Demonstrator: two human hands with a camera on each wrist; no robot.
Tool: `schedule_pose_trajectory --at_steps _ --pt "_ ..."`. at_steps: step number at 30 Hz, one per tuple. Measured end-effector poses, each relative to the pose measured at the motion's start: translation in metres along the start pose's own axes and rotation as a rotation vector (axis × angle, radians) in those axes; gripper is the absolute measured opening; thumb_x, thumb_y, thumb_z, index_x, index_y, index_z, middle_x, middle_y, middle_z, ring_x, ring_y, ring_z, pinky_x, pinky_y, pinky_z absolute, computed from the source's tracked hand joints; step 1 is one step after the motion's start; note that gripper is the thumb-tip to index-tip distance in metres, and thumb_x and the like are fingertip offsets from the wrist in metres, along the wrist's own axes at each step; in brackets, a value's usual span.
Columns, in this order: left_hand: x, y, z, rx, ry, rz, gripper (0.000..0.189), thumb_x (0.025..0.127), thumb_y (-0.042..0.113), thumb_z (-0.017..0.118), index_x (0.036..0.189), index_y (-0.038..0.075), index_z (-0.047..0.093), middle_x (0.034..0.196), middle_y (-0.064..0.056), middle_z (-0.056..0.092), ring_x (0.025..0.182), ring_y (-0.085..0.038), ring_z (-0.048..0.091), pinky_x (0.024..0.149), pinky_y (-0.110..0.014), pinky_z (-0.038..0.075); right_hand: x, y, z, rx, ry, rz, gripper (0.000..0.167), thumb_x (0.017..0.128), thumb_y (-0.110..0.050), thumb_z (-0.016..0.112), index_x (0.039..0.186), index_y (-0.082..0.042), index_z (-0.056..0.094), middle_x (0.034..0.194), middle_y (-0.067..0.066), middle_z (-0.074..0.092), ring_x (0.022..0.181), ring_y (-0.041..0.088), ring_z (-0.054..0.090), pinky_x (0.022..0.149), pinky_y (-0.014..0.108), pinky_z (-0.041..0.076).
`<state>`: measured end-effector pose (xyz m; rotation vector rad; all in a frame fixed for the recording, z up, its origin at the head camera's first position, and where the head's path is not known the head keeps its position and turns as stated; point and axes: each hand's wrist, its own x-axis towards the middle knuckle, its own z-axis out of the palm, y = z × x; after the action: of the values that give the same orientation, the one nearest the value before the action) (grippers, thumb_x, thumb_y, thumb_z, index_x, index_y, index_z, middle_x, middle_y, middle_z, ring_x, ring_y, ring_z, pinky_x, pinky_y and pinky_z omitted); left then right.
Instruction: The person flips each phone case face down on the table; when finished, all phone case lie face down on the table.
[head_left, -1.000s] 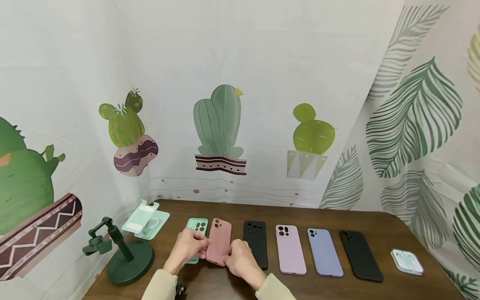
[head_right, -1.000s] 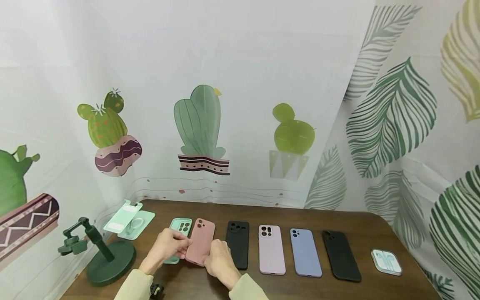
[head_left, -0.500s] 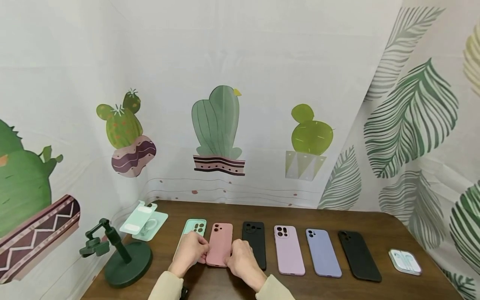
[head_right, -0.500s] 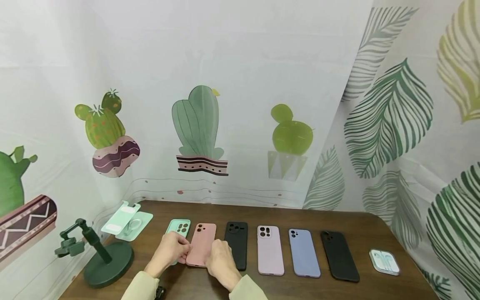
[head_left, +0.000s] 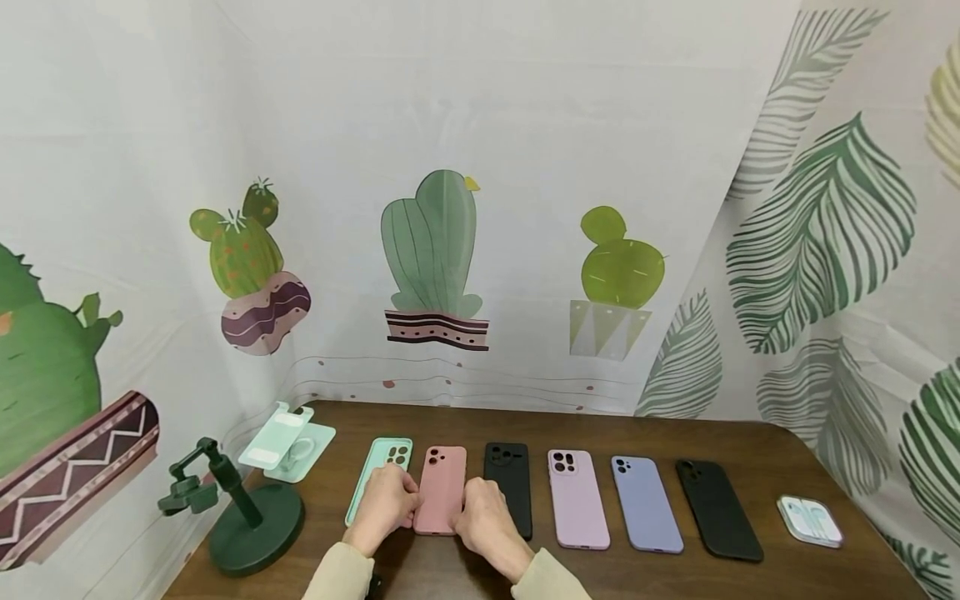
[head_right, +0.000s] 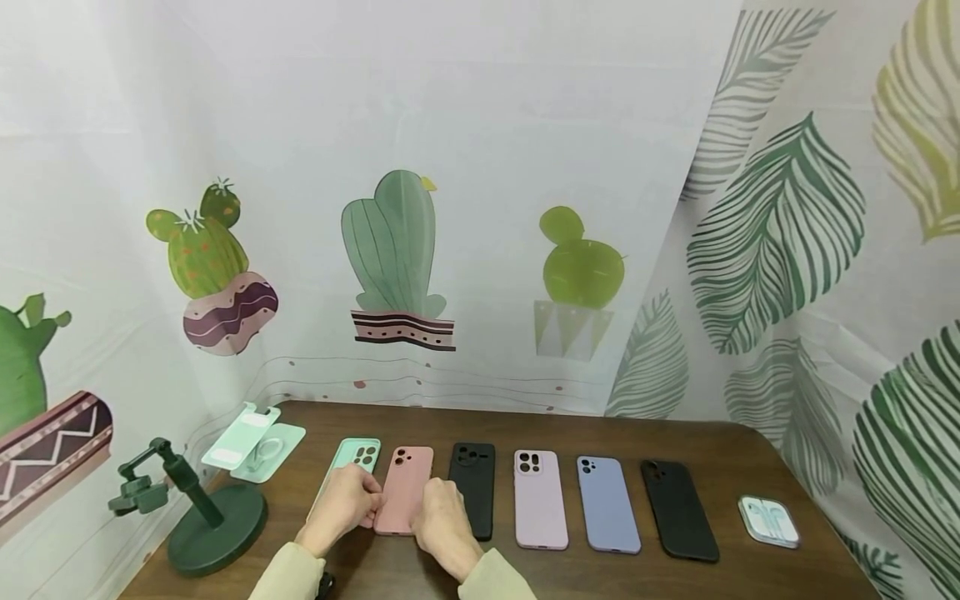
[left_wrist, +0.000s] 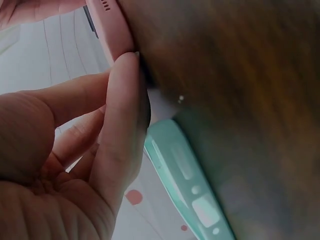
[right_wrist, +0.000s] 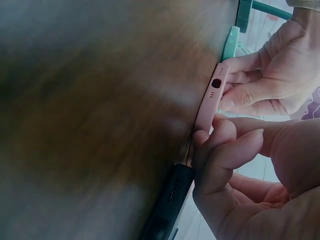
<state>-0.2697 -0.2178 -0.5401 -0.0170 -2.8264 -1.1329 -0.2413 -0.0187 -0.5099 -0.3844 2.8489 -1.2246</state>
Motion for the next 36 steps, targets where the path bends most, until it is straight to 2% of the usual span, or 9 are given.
schedule_pose_trajectory --at_steps 9,12,15,18,23,26,32,35,36 --pt "-0.018 0.03 -0.016 0.027 0.073 -0.022 0.017 0.085 0.004 0.081 0.07 0.004 0.076 0.055 -0.001 0.068 0.04 -0.004 0.062 0.042 -0.022 0.053 -0.002 0.001 -0.005 0.032 0.027 -0.033 0.035 0.076 0.001 0.08 0.053 -0.012 0.057 0.053 -0.008 0.049 0.052 0.011 0.043 0.046 0.028 0.038" --pt "-0.023 0.038 -0.026 0.032 0.094 -0.066 0.022 0.09 0.011 0.083 0.07 0.005 0.077 0.052 -0.001 0.068 0.041 -0.006 0.064 0.045 -0.025 0.054 -0.003 0.001 -0.008 0.06 0.026 -0.031 0.032 0.076 0.0 0.08 0.054 -0.01 0.06 0.052 -0.008 0.049 0.051 0.011 0.043 0.045 0.026 0.035" --pt "-0.028 0.042 -0.038 0.081 0.122 -0.117 0.024 0.091 0.02 0.085 0.071 0.008 0.079 0.058 0.0 0.07 0.051 -0.01 0.065 0.052 -0.028 0.054 -0.003 0.001 -0.011 0.05 0.025 -0.026 0.027 0.078 -0.003 0.081 0.058 -0.01 0.064 0.054 -0.007 0.053 0.051 0.01 0.045 0.045 0.026 0.036" --pt "-0.031 0.038 -0.049 0.144 0.139 -0.144 0.022 0.092 0.024 0.086 0.075 0.01 0.081 0.066 0.0 0.071 0.059 -0.014 0.064 0.057 -0.032 0.052 -0.004 -0.003 -0.013 0.053 0.022 -0.035 0.03 0.08 -0.004 0.081 0.059 -0.012 0.061 0.055 -0.008 0.052 0.052 0.009 0.045 0.045 0.026 0.035" --pt "-0.035 0.022 -0.064 0.19 0.164 -0.149 0.018 0.091 0.021 0.086 0.077 0.011 0.082 0.067 0.001 0.072 0.06 -0.014 0.064 0.057 -0.033 0.051 -0.005 -0.016 -0.009 0.081 0.008 -0.064 0.053 0.08 -0.001 0.076 0.056 -0.02 0.033 0.05 -0.014 0.029 0.048 0.005 0.029 0.046 0.022 0.02" --pt "-0.037 0.013 -0.073 0.212 0.17 -0.152 0.015 0.091 0.019 0.085 0.079 0.011 0.083 0.072 -0.001 0.075 0.064 -0.014 0.065 0.058 -0.033 0.051 -0.005 -0.025 -0.003 0.096 -0.005 -0.063 0.059 0.082 -0.003 0.077 0.057 -0.023 0.028 0.05 -0.016 0.025 0.048 0.004 0.027 0.046 0.021 0.018" --pt "-0.041 0.002 -0.086 0.244 0.19 -0.138 0.011 0.091 0.016 0.083 0.083 0.008 0.084 0.075 -0.002 0.077 0.066 -0.015 0.065 0.059 -0.035 0.053 -0.002 -0.039 0.019 0.155 -0.047 -0.044 0.047 0.087 -0.014 0.088 0.055 -0.014 0.054 0.047 -0.011 0.045 0.047 0.005 0.041 0.046 0.022 0.031" --pt "-0.041 -0.003 -0.089 0.236 0.191 -0.13 0.013 0.092 0.014 0.083 0.081 0.007 0.082 0.07 0.0 0.075 0.06 -0.013 0.064 0.057 -0.034 0.052 0.007 -0.039 0.035 0.161 -0.078 -0.041 0.024 0.09 -0.016 0.088 0.077 0.0 0.075 0.063 0.002 0.068 0.053 0.009 0.053 0.052 0.025 0.046" --pt "-0.041 -0.005 -0.09 0.231 0.189 -0.136 0.013 0.092 0.015 0.082 0.081 0.007 0.082 0.068 0.0 0.074 0.057 -0.012 0.063 0.057 -0.034 0.052 0.012 -0.036 0.042 0.151 -0.081 -0.042 0.024 0.089 -0.018 0.088 0.087 0.004 0.078 0.071 0.006 0.073 0.056 0.01 0.055 0.056 0.026 0.05"
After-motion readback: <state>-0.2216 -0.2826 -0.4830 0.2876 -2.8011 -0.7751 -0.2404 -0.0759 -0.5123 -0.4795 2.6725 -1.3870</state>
